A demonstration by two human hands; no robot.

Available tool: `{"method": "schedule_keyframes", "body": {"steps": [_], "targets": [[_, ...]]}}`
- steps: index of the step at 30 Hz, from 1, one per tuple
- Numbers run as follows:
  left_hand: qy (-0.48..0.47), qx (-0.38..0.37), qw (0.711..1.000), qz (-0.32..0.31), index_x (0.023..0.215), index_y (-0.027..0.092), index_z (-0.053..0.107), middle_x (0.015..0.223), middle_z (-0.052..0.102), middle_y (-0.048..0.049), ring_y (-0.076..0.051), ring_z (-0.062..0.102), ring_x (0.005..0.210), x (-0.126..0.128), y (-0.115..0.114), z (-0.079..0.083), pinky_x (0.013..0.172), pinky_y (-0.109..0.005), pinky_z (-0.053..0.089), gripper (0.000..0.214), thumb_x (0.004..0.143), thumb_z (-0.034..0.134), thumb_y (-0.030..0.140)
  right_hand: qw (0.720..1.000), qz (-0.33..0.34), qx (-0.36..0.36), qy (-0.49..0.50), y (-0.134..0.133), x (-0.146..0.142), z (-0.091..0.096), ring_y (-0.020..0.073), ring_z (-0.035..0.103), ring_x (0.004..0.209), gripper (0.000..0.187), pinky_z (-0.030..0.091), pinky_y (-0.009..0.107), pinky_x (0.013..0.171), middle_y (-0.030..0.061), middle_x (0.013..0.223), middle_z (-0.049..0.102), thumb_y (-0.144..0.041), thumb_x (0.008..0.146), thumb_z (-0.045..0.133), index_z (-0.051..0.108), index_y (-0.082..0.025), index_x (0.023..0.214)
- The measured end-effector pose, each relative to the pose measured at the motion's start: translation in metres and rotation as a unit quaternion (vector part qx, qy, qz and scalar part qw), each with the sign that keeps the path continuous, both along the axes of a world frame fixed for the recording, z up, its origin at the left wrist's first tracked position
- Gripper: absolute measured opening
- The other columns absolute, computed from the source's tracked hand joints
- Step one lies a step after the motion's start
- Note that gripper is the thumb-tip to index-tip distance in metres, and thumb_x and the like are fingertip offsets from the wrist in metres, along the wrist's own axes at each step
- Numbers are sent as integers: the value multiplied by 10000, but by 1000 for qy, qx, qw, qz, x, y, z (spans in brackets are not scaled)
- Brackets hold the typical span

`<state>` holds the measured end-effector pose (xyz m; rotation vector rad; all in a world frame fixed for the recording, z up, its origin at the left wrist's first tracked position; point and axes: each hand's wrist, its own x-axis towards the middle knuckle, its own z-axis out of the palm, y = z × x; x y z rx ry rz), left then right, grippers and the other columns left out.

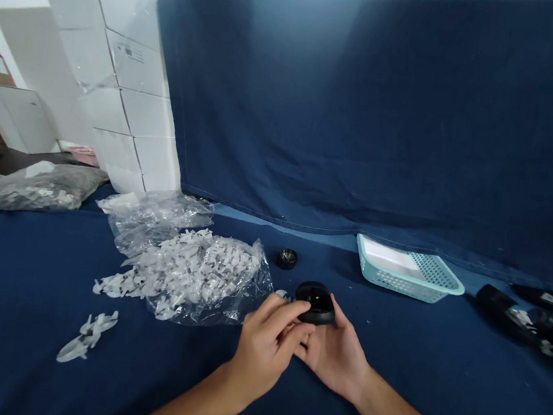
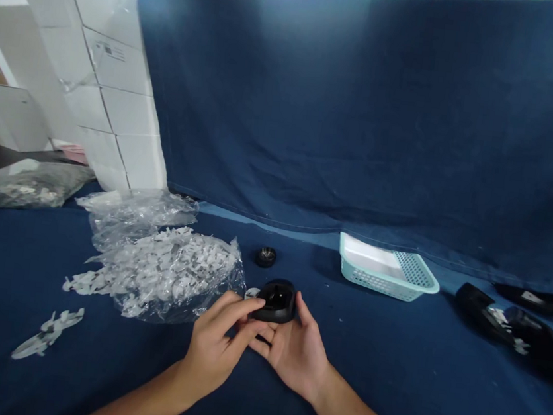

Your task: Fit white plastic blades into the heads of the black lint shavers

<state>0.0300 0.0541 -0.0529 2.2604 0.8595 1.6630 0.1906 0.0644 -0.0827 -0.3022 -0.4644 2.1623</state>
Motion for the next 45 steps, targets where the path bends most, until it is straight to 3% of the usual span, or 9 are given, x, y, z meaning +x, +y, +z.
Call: {"method": "schedule_keyframes", "body": {"steps": [7,15,21,28,34,38,45], "targets": [[108,-28,993,-34,990,210,666,839,624,-24,-90,571,573,5,-2,-6,537,-205,487,121,876,631,231,997,-67,-25,-15,10,11,-1,205,654,1006,519,480,325,884,99,1007,749,-579,903,467,690,-125,1016],[172,-79,981,-40,926,210,636,752,604,18,-94,521,517,13,-9,-15,521,-232,419,125,811,672,178,997,-42,-42,-47,7,9,5,234,684,699,591,516,365,621,125,855,742,-629,870,484,668,-102,1064],[191,-84,977,-51,926,210,645,678,559,22,-101,505,506,17,-17,-12,497,-226,390,104,826,620,189,996,-49,-46,-59,7,10,1,218,692,690,578,518,327,634,115,799,748,-594,877,499,628,-118,1179],[205,-89,973,-51,874,204,666,698,600,-1,-103,521,510,18,-17,-9,499,-223,400,143,896,526,189,995,-56,-44,-63,10,10,-3,233,706,734,583,511,326,683,132,841,765,-579,860,535,640,-99,1172],[272,-13,962,4,886,199,665,767,658,-34,-170,632,636,18,-13,-13,597,-282,498,207,927,462,194,996,-54,-39,-60,10,9,-1,189,702,718,545,501,289,752,120,839,760,-531,887,529,638,-66,1149],[332,50,940,57,877,184,653,769,673,-46,-207,663,657,18,-14,-14,620,-337,529,207,916,450,173,995,-57,-47,-64,10,8,1,180,702,721,525,507,286,784,117,846,761,-515,895,526,648,-57,1119],[394,91,907,120,878,151,654,793,696,-70,-212,680,646,16,-22,-13,613,-326,539,158,844,502,132,992,-95,-54,-68,10,7,1,198,708,855,415,510,331,865,99,889,761,-429,909,550,671,-72,1083]]}}
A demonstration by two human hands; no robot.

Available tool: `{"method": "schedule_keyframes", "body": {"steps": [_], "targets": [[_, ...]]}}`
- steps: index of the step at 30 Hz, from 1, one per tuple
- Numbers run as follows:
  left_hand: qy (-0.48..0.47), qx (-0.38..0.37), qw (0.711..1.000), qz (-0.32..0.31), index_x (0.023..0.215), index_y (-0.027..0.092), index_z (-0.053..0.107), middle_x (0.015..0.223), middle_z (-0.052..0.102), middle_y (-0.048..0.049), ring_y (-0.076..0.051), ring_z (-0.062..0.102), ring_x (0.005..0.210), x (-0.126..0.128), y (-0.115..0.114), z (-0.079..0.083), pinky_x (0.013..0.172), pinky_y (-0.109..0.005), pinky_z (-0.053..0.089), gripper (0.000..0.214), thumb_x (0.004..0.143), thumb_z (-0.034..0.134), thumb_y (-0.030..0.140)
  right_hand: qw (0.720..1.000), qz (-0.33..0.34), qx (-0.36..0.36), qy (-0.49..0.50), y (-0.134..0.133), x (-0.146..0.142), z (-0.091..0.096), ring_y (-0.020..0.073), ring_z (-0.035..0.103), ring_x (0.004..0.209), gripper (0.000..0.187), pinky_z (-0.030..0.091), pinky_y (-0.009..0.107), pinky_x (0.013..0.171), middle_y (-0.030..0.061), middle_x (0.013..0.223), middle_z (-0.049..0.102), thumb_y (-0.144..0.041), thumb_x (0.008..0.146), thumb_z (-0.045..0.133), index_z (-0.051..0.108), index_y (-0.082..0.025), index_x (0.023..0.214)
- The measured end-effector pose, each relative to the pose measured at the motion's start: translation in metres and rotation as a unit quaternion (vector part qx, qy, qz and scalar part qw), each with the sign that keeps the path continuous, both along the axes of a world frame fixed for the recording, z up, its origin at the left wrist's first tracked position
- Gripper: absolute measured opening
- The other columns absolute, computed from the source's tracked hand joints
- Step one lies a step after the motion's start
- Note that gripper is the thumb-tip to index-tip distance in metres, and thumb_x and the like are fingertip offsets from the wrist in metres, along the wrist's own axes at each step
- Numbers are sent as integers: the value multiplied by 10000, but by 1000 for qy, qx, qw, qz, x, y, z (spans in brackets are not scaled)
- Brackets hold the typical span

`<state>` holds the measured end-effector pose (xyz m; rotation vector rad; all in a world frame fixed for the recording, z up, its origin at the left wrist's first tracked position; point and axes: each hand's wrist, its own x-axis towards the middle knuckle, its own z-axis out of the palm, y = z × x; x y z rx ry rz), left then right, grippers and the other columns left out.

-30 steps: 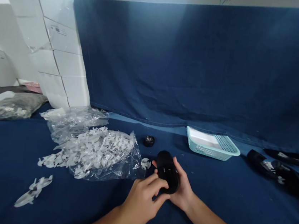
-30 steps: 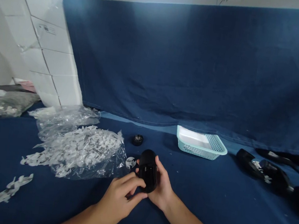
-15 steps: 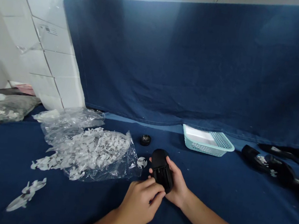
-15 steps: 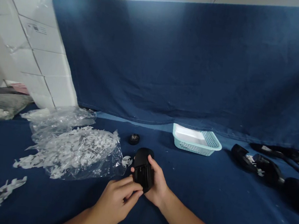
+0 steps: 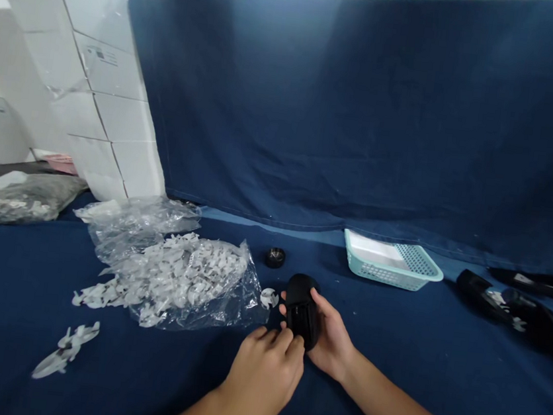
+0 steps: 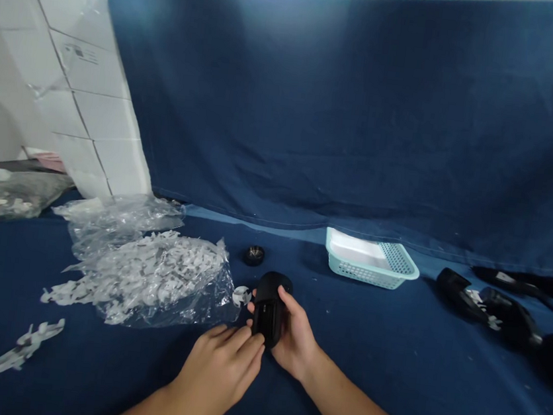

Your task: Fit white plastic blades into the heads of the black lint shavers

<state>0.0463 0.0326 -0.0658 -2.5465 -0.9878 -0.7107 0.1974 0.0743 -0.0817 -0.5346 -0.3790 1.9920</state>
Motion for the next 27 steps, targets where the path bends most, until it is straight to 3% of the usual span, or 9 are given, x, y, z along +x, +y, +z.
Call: {"method": "schedule_keyframes", "body": {"steps": [9,19,23,27], "targets": [[-10,-8,999,31,838,161,664,756,697,-42,-193,669,605,-3,4,3,589,-301,525,138,812,541,105,1000,-28,5,-3,2,-1,-4,217,659,1088,295,476,355,987,91,1098,748,-331,912,565,701,-100,1036],[-33,-83,995,48,782,186,665,754,704,-45,-214,683,643,-1,4,0,632,-328,524,169,844,508,188,999,-31,11,-25,0,-1,-4,236,649,1113,278,477,364,979,95,1161,723,-335,862,639,688,-135,1047],[-69,-194,976,76,799,206,670,777,704,-39,-220,670,659,-1,4,7,624,-321,470,176,837,498,219,998,-50,19,-30,-1,-3,-4,224,655,1102,269,480,350,964,75,1131,735,-305,855,658,656,-173,1090],[-160,-339,918,129,814,230,675,631,640,8,-168,585,553,-2,11,12,571,-275,354,127,776,556,257,996,-71,28,-40,-1,-4,-5,209,668,1067,282,488,341,937,57,1105,744,-295,846,680,630,-210,1111]]}}
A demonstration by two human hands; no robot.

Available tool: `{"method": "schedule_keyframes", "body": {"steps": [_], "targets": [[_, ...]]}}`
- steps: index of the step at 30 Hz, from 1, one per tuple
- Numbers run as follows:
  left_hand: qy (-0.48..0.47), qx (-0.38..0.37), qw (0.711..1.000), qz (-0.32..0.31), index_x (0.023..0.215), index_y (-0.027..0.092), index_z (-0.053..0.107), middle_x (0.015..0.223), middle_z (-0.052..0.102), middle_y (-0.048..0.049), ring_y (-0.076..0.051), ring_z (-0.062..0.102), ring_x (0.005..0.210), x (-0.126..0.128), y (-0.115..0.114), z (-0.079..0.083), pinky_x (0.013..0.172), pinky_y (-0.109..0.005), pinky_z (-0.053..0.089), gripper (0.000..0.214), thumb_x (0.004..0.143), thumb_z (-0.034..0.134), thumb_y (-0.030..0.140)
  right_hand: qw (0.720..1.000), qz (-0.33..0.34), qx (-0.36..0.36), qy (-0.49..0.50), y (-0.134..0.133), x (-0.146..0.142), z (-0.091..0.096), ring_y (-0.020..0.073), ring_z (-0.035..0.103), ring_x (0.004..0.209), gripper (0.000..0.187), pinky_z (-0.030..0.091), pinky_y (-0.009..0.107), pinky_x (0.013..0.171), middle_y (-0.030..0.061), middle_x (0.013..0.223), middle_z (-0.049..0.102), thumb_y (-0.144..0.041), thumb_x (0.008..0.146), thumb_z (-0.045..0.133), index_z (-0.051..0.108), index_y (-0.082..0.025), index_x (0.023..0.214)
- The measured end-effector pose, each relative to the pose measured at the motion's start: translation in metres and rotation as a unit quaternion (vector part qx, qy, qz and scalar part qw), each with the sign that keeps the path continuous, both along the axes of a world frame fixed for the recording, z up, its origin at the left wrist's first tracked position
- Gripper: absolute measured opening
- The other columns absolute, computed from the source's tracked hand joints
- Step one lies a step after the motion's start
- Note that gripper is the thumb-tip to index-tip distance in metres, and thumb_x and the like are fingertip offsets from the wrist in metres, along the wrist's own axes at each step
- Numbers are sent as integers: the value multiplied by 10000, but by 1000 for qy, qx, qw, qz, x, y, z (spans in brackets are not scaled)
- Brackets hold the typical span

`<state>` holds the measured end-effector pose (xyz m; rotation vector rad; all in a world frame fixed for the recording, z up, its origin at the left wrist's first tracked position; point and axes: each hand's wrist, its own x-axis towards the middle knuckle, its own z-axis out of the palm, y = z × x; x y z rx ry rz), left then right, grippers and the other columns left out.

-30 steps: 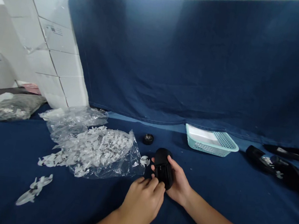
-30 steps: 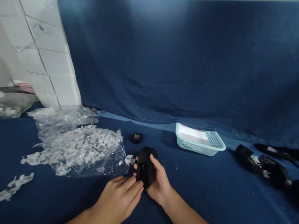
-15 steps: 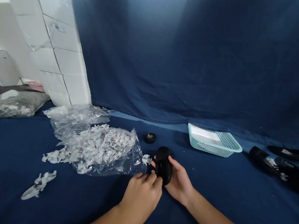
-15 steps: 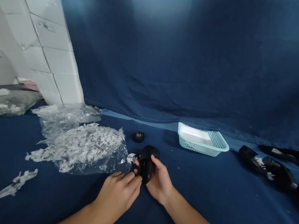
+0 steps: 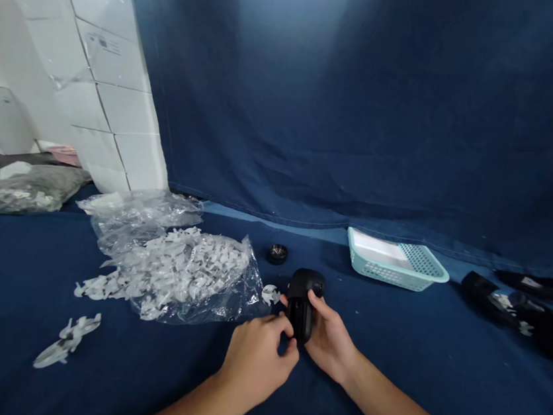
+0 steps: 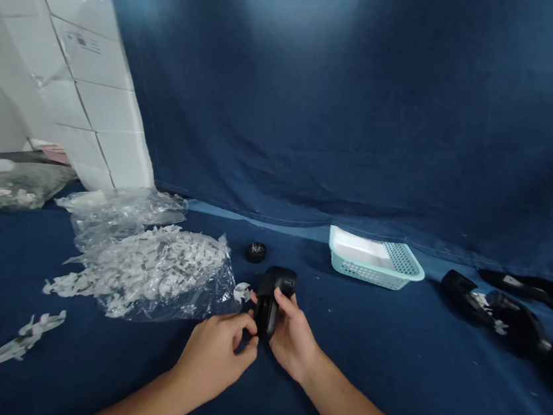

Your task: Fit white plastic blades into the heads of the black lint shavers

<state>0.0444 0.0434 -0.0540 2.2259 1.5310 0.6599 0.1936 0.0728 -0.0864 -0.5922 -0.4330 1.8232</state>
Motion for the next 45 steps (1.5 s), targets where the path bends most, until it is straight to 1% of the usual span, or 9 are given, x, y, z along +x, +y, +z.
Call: {"method": "schedule_keyframes", "body": {"steps": [6,13,22,28,34,37,41,43,45], "targets": [[-56,-92,994,2,748,199,688,532,559,39,-125,511,490,-4,10,-4,495,-231,297,129,708,575,245,1000,-2,7,-23,-1,1,-1,212,715,871,296,492,373,895,37,981,772,-288,775,755,636,-224,1038],[-76,-141,987,-26,706,169,708,539,556,30,-117,472,498,-7,15,1,515,-233,303,156,652,566,206,999,-15,16,-39,-5,-1,-1,178,695,815,325,487,364,877,-7,943,764,-237,691,825,638,-250,956],[-112,-186,973,-75,647,162,697,461,500,57,-107,432,459,-11,18,8,495,-224,289,141,607,561,162,995,-58,36,-74,-11,-8,2,174,670,920,362,491,331,910,-39,901,733,-201,647,857,655,-255,942],[-186,-190,962,-67,616,153,668,434,426,72,-88,356,421,-14,25,1,450,-215,224,120,636,549,154,993,-36,25,-107,-10,-5,2,170,691,735,280,538,314,728,-9,889,743,-289,717,815,663,-233,946],[-302,-61,951,35,797,181,599,568,433,66,-108,435,542,-15,26,4,562,-220,345,149,837,515,297,988,-28,49,-142,-11,-4,6,177,687,816,295,543,274,705,35,887,740,-407,788,743,695,-194,986],[-343,-15,936,81,1014,202,557,798,554,13,-134,532,677,-15,23,5,637,-240,429,234,883,502,389,984,-21,67,-164,-13,-7,8,177,682,776,334,541,273,668,33,869,733,-412,747,780,706,-200,994],[-410,-57,908,61,1256,219,481,1272,545,-101,-215,588,1050,-13,24,1,856,-330,490,412,903,513,429,978,-21,79,-190,-15,-12,9,143,646,658,331,526,275,654,11,830,723,-463,775,739,711,-226,1005],[-418,-90,903,48,1295,229,482,1352,523,-95,-235,516,1216,-12,25,0,1028,-376,403,428,917,518,426,977,-17,87,-193,-16,-15,8,148,640,687,354,515,285,686,20,859,724,-514,839,645,708,-228,1039],[-421,-113,898,57,1304,238,493,1374,528,-79,-242,455,1298,-11,25,0,1116,-402,310,424,922,527,418,976,-14,96,-192,-16,-17,8,158,635,757,388,497,291,728,28,931,724,-535,873,586,688,-246,1111]]}}
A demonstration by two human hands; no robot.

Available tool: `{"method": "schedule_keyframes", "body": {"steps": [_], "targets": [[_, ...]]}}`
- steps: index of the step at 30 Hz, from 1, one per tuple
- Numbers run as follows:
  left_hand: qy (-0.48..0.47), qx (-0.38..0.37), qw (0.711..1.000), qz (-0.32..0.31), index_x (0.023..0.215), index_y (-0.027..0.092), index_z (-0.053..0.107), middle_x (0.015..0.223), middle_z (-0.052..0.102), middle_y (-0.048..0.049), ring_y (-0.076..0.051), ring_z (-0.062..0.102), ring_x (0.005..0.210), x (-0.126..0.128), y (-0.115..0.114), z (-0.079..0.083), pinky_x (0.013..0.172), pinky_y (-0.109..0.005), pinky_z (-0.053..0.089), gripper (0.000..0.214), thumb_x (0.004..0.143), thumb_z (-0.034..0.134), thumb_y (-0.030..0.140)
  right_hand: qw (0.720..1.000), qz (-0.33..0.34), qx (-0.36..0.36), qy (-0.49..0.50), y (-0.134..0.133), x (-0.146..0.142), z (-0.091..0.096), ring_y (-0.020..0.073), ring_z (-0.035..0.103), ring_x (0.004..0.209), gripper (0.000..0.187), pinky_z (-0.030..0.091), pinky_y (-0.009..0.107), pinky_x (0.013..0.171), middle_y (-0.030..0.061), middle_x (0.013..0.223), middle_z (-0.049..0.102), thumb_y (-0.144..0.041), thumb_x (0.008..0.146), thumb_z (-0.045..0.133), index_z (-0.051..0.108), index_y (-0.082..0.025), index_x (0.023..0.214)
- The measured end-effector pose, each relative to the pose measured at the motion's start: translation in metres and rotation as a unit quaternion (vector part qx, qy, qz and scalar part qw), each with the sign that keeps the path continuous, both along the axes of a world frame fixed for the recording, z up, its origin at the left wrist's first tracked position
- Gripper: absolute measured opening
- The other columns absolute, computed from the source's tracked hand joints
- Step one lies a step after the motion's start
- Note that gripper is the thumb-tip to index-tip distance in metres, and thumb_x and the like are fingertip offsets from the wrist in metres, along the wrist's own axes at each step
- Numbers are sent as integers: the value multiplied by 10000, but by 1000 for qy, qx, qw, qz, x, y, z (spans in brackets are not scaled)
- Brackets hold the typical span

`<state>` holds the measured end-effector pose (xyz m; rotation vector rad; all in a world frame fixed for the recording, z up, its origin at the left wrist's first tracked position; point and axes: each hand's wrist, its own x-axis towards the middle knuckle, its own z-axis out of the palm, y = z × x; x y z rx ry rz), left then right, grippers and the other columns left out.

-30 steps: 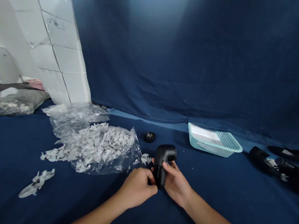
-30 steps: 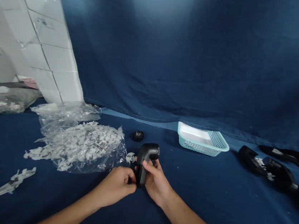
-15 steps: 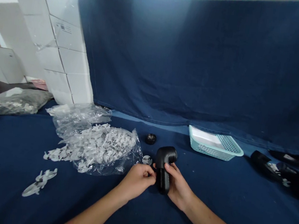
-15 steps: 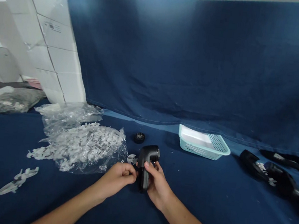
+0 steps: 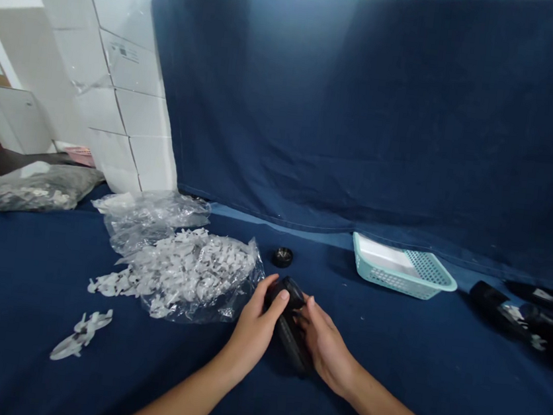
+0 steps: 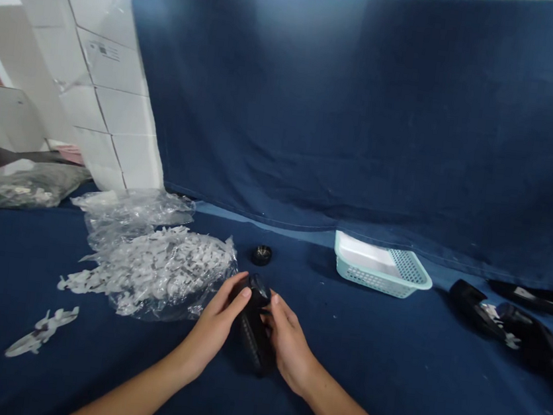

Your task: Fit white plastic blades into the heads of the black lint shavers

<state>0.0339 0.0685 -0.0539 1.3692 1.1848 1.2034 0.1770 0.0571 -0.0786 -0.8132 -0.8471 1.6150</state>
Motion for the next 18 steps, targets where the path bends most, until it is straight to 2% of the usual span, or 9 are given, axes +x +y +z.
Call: {"method": "schedule_keyframes", "body": {"steps": [3,9,11,14,16,18], "targets": [[-30,-35,999,12,1309,240,489,1397,520,-65,-237,424,1336,1,0,2,1132,-391,295,416,931,513,412,1000,2,8,-3,1,0,-2,162,616,817,391,471,291,755,24,1024,709,-492,859,630,654,-280,1187],[-84,-57,995,12,1254,252,529,1302,601,-41,-210,536,1229,1,1,2,1054,-326,393,395,923,505,467,999,-17,35,-31,0,1,-6,165,599,842,401,464,289,744,11,948,680,-370,796,734,661,-289,1182],[-151,-93,984,-2,1222,249,548,1189,663,-31,-206,614,1104,1,1,1,951,-305,468,419,901,521,517,996,-41,54,-50,0,0,-7,156,591,784,377,462,275,682,8,899,670,-378,785,741,680,-277,1143],[-232,-212,947,-64,1087,169,628,882,723,-49,-190,683,755,1,2,-2,671,-271,526,536,871,474,634,990,-79,85,-85,-1,-1,-8,139,553,662,308,457,269,596,-3,810,636,-397,774,744,705,-260,1047],[-246,-282,922,-102,973,130,667,705,695,-48,-171,645,570,0,4,-5,545,-257,494,610,850,451,687,984,-93,106,-107,-3,0,-7,150,548,670,308,472,268,564,5,855,622,-385,758,756,697,-271,1039],[-255,-318,901,-145,929,123,680,618,666,-41,-160,610,488,0,5,-9,495,-248,464,645,827,456,719,979,-93,127,-130,-6,2,-4,192,572,773,374,485,262,521,37,998,614,-360,749,765,669,-295,1104]]}}
